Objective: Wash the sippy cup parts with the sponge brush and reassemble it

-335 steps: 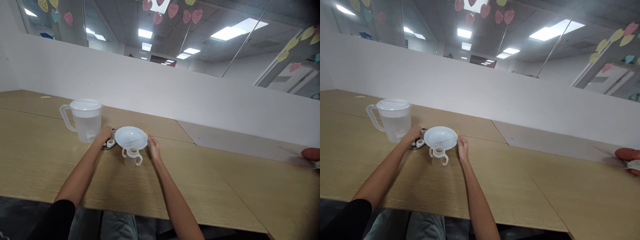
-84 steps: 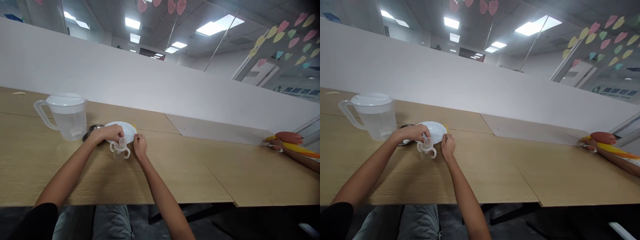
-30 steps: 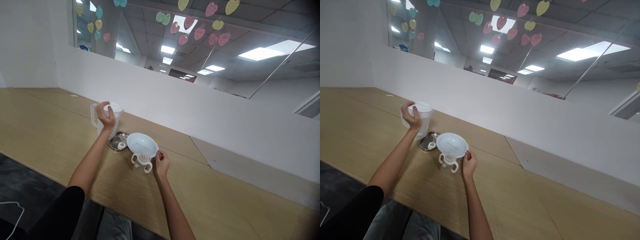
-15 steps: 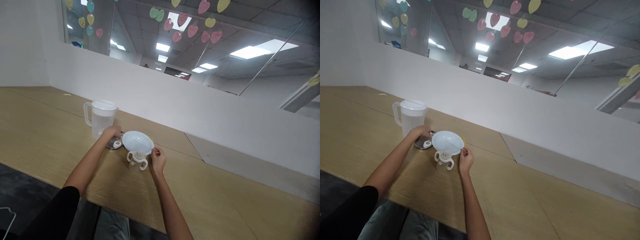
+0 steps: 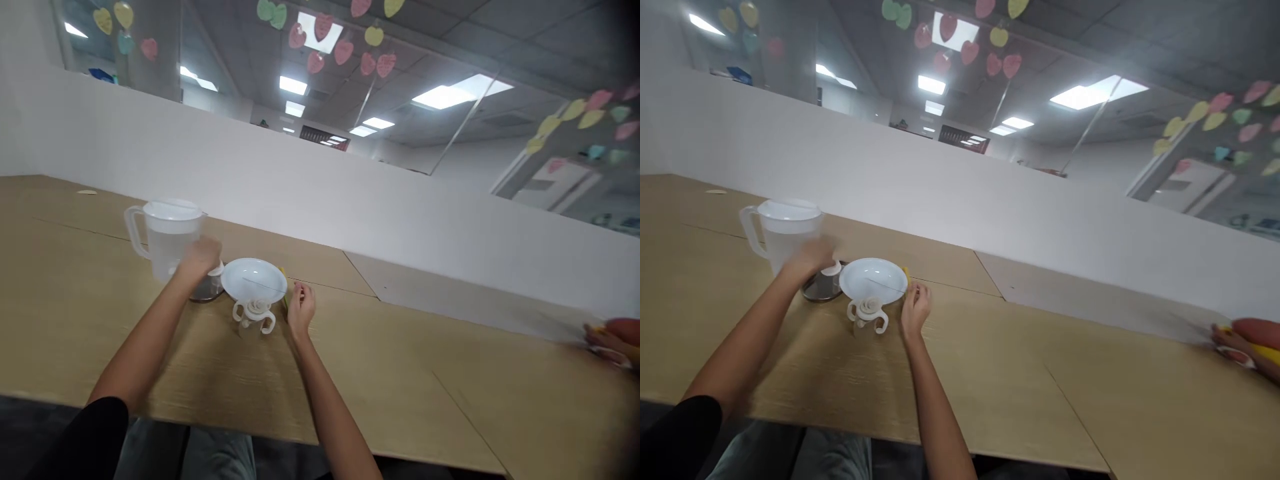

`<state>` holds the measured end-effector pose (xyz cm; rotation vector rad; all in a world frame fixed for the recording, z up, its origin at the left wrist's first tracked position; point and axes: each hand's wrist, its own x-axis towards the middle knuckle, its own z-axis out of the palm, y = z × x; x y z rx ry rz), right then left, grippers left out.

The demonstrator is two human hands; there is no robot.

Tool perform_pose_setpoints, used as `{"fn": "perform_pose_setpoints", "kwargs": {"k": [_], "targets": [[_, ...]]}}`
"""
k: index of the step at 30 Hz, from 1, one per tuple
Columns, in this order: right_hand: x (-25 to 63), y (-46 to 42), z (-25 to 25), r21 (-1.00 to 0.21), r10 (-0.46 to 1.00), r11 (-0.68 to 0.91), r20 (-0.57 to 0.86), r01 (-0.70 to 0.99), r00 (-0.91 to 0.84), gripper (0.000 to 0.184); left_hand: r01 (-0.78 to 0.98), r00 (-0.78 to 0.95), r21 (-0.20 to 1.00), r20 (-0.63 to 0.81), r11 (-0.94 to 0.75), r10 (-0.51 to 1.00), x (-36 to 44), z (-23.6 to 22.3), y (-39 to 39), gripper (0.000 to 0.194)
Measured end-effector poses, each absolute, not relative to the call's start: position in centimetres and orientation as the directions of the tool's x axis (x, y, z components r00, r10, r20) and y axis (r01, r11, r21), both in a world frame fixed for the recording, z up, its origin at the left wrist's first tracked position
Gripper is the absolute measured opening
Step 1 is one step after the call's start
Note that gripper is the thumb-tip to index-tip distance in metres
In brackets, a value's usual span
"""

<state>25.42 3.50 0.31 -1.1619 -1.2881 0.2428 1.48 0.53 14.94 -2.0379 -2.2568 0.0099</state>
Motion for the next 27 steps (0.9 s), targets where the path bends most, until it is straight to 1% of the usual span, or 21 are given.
{"fn": "perform_pose_setpoints", "kwargs": {"k": [1,2,3,4,5,7,8,9,10,11,14,16,20,22,25,27], "targets": [[25.4,3.2,0.6,-0.754,0.683,0.491,0.644,0.437,0.344,0.042,0.994,-0.059,-0.081,0.150,0.072,0.987,1.9,15.6,-0.3,0.031],[25.4,2.9,0.9,-0.717,0.645,0.538,0.689,0.443,0.331,0.040,0.998,0.014,-0.070,0.270,0.005,0.963,2.5,16.2,-1.2,0.027],[25.4,2.5,1.2,-0.653,0.592,0.601,0.751,0.461,0.292,0.039,0.996,0.092,-0.047,0.352,-0.080,0.932,3.3,16.5,-1.9,0.023],[25.4,2.1,1.5,-0.557,0.517,0.672,0.825,0.489,0.229,0.036,0.981,0.178,-0.004,0.410,-0.193,0.895,4.1,16.7,-2.6,0.021],[25.4,1.7,1.7,-0.432,0.428,0.737,0.893,0.519,0.136,0.034,0.948,0.258,0.051,0.451,-0.313,0.854,4.9,16.7,-3.2,0.021],[25.3,1.2,2.0,-0.167,0.243,0.819,0.968,0.548,-0.068,0.037,0.849,0.403,0.130,0.468,-0.512,0.787,6.6,16.1,-3.9,0.023],[25.3,1.1,1.9,-0.065,0.160,0.837,0.979,0.543,-0.129,0.043,0.798,0.465,0.152,0.462,-0.584,0.755,7.4,15.8,-4.1,0.024],[25.3,1.0,1.8,-0.008,0.107,0.841,0.983,0.541,-0.152,0.050,0.756,0.515,0.161,0.454,-0.635,0.727,8.1,15.4,-4.3,0.025],[25.2,1.1,1.5,0.008,0.087,0.837,0.985,0.547,-0.149,0.058,0.727,0.549,0.161,0.448,-0.668,0.706,8.7,15.0,-4.3,0.025],[25.2,1.2,1.2,-0.001,0.101,0.832,0.983,0.555,-0.150,0.062,0.710,0.568,0.161,0.446,-0.686,0.692,9.1,14.8,-4.3,0.025],[25.2,1.3,0.2,-0.070,0.179,0.814,0.975,0.577,-0.135,0.061,0.691,0.582,0.208,0.409,-0.693,0.703,9.5,14.9,-4.2,0.026],[24.9,1.1,0.0,-0.091,0.177,0.808,0.980,0.583,-0.093,0.057,0.642,0.617,0.304,0.341,-0.704,0.710,9.0,15.5,-3.9,0.028],[24.2,0.1,0.3,-0.101,0.134,0.824,0.991,0.557,-0.019,0.054,0.466,0.716,0.564,0.211,-0.681,0.665,7.5,16.4,-2.8,0.029],[24.0,-0.3,0.6,-0.110,0.139,0.826,0.990,0.553,-0.011,0.054,0.410,0.730,0.657,0.178,-0.632,0.659,7.1,15.9,-1.7,0.028],[24.3,-0.3,0.6,-0.131,0.183,0.824,0.982,0.551,-0.041,0.053,0.336,0.723,0.782,0.143,-0.526,0.675,6.9,14.5,0.0,0.027],[24.5,0.1,0.5,-0.128,0.196,0.826,0.978,0.549,-0.066,0.052,0.283,0.724,0.843,0.125,-0.457,0.679,6.9,13.7,0.8,0.026]]}}
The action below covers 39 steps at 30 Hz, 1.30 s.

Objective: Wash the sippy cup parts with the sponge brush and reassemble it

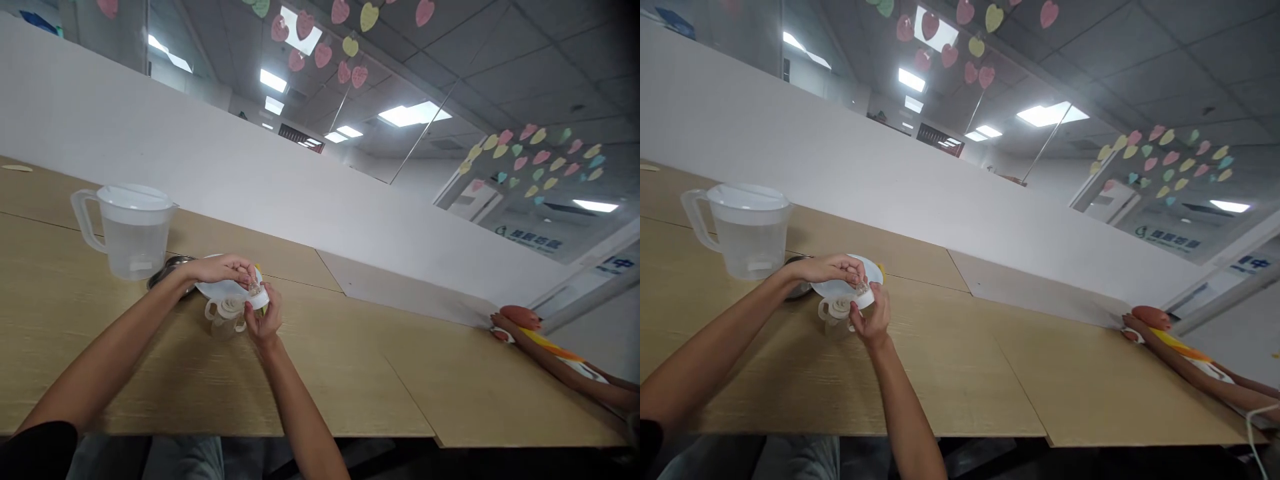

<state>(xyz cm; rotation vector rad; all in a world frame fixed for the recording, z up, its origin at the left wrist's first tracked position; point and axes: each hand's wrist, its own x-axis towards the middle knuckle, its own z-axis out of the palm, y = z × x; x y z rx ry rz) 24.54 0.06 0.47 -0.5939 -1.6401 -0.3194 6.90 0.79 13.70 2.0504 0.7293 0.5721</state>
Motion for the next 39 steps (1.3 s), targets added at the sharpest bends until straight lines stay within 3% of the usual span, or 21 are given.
{"fn": "perform_pose_setpoints", "kwargs": {"k": [4,10,13,16,19,21,23,27,32,39], "targets": [[24.8,0.9,0.6,-0.067,0.150,0.822,0.984,0.566,-0.101,0.050,0.361,0.690,0.814,0.094,-0.455,0.717,6.8,13.8,0.8,0.024],[25.5,1.6,1.4,-0.138,0.209,0.776,0.977,0.616,-0.045,0.044,0.666,0.564,0.422,0.254,-0.615,0.786,7.9,15.4,-1.8,0.018],[25.9,1.5,1.5,-0.170,0.232,0.772,0.973,0.613,-0.021,0.044,0.695,0.563,0.321,0.312,-0.643,0.765,8.6,15.5,-2.3,0.021],[25.9,1.2,1.5,-0.277,0.298,0.763,0.953,0.585,0.062,0.042,0.669,0.545,0.362,0.354,-0.649,0.760,8.5,15.0,-2.1,0.028],[25.5,0.7,1.2,-0.444,0.413,0.743,0.893,0.501,0.178,0.040,0.600,0.401,0.521,0.460,-0.607,0.792,7.7,12.7,-1.7,0.043],[25.0,0.3,0.8,-0.492,0.467,0.768,0.868,0.410,0.168,0.041,0.530,0.224,0.628,0.545,-0.570,0.808,6.9,9.9,-1.8,0.047],[24.3,0.0,0.4,-0.492,0.493,0.807,0.866,0.327,0.085,0.045,0.473,0.115,0.661,0.609,-0.582,0.785,6.0,6.7,-2.1,0.046],[23.1,-0.4,-0.3,-0.489,0.524,0.835,0.847,0.251,-0.094,0.047,0.447,0.184,0.541,0.724,-0.713,0.665,5.1,2.0,-2.5,0.051],[22.9,-0.4,-0.8,-0.511,0.571,0.809,0.800,0.290,-0.182,0.041,0.532,0.351,0.337,0.747,-0.777,0.565,5.7,0.3,-2.1,0.069],[23.0,-0.6,-0.3,-0.468,0.539,0.826,0.819,0.315,-0.195,0.032,0.519,0.299,0.418,0.729,-0.746,0.616,6.4,-0.8,-2.0,0.075]]}}
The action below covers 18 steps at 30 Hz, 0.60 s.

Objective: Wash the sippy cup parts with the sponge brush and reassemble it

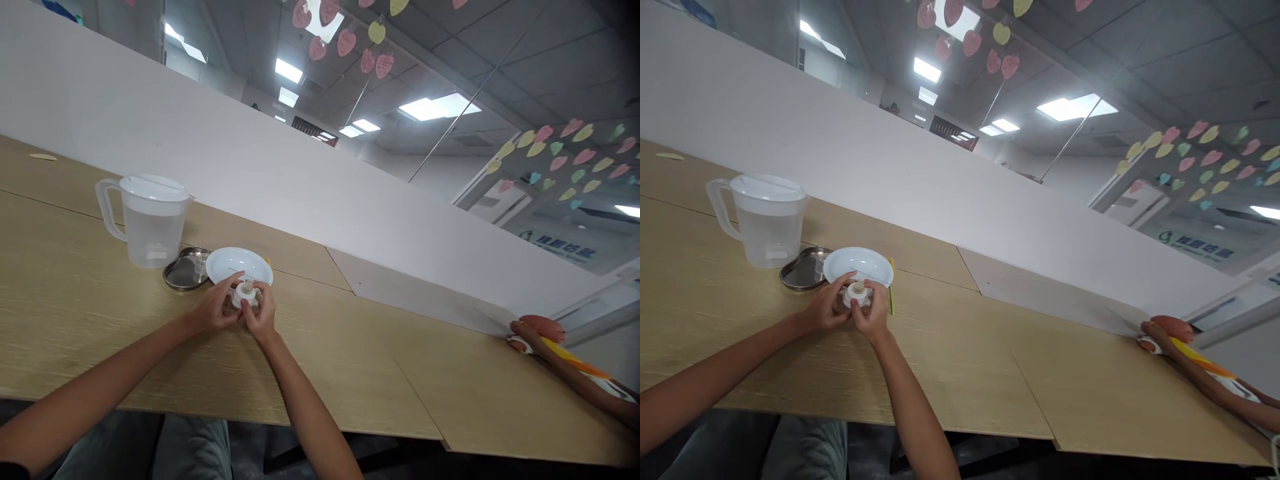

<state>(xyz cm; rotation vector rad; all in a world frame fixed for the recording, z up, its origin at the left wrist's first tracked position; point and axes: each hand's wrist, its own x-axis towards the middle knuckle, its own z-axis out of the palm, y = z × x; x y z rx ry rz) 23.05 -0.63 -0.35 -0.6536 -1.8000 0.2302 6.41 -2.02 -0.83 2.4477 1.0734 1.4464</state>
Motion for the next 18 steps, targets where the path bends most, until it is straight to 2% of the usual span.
{"fn": "perform_pose_setpoints", "kwargs": {"k": [4,7,10,14,16,18], "targets": [[23.1,-1.0,0.0,-0.401,0.447,0.866,0.889,0.299,-0.102,0.024,0.464,0.245,0.447,0.765,-0.765,0.596,6.5,-0.8,-1.9,0.052],[23.0,-1.4,0.1,-0.336,0.364,0.857,0.931,0.390,0.003,0.022,0.459,0.211,0.410,0.812,-0.789,0.545,6.6,-0.7,-1.8,0.047],[22.8,-1.9,0.5,-0.165,0.205,0.875,0.978,0.456,-0.040,0.021,0.463,0.201,0.389,0.829,-0.797,0.522,6.7,-0.8,-1.8,0.051],[22.1,-2.5,0.9,0.076,0.003,0.919,0.980,0.387,-0.199,0.012,0.410,0.256,0.410,0.806,-0.815,0.534,6.6,-1.1,-1.6,0.061],[21.8,-2.7,1.0,0.141,-0.061,0.936,0.967,0.324,-0.247,0.011,0.391,0.291,0.425,0.784,-0.816,0.548,6.5,-1.1,-1.5,0.073],[21.6,-2.9,1.0,0.157,-0.088,0.946,0.966,0.284,-0.242,0.013,0.385,0.314,0.449,0.758,-0.806,0.572,6.5,-0.8,-1.6,0.084]]}}
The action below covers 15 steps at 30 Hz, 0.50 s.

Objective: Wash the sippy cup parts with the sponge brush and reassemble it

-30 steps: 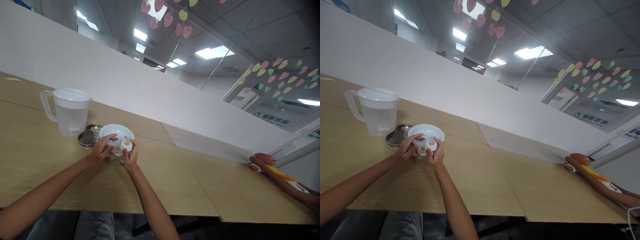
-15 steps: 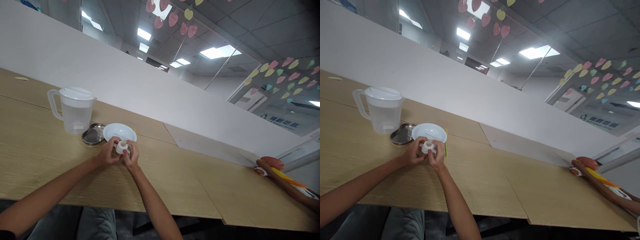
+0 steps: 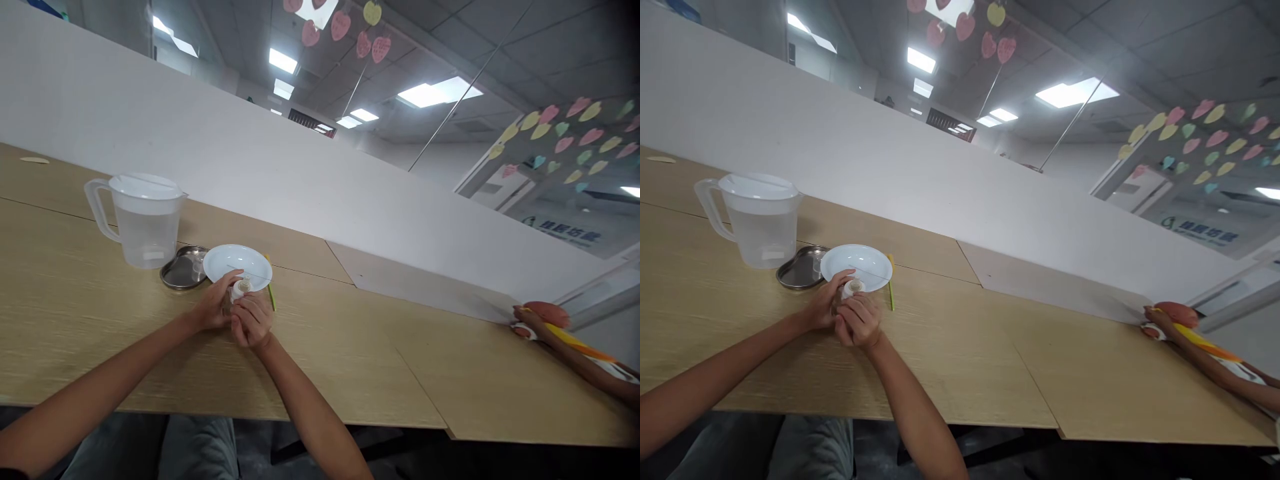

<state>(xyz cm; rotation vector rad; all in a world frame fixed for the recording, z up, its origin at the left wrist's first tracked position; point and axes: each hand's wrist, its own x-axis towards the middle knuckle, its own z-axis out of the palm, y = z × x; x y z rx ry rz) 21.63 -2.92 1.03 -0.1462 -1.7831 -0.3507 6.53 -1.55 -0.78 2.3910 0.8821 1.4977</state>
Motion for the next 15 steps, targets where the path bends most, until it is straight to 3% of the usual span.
{"fn": "perform_pose_setpoints", "kwargs": {"k": [2,5,7,10,15], "targets": [[21.5,-3.0,1.0,0.054,-0.016,0.954,0.991,0.294,-0.131,0.015,0.386,0.321,0.478,0.732,-0.789,0.601,6.6,-0.3,-1.7,0.088],[21.4,-2.9,1.0,-0.313,0.288,0.894,0.949,0.319,0.125,0.017,0.403,0.305,0.492,0.722,-0.771,0.621,6.8,0.3,-2.1,0.087],[21.5,-2.7,0.9,-0.472,0.437,0.828,0.882,0.303,0.177,0.018,0.417,0.298,0.493,0.719,-0.764,0.627,6.9,0.4,-2.3,0.090],[21.6,-2.5,0.7,-0.464,0.444,0.825,0.886,0.322,0.137,0.016,0.424,0.286,0.496,0.721,-0.758,0.631,7.0,0.4,-2.3,0.093],[21.9,-2.4,0.4,-0.227,0.235,0.881,0.971,0.415,0.031,0.011,0.453,0.242,0.434,0.781,-0.779,0.576,7.0,0.4,-2.3,0.092]]}}
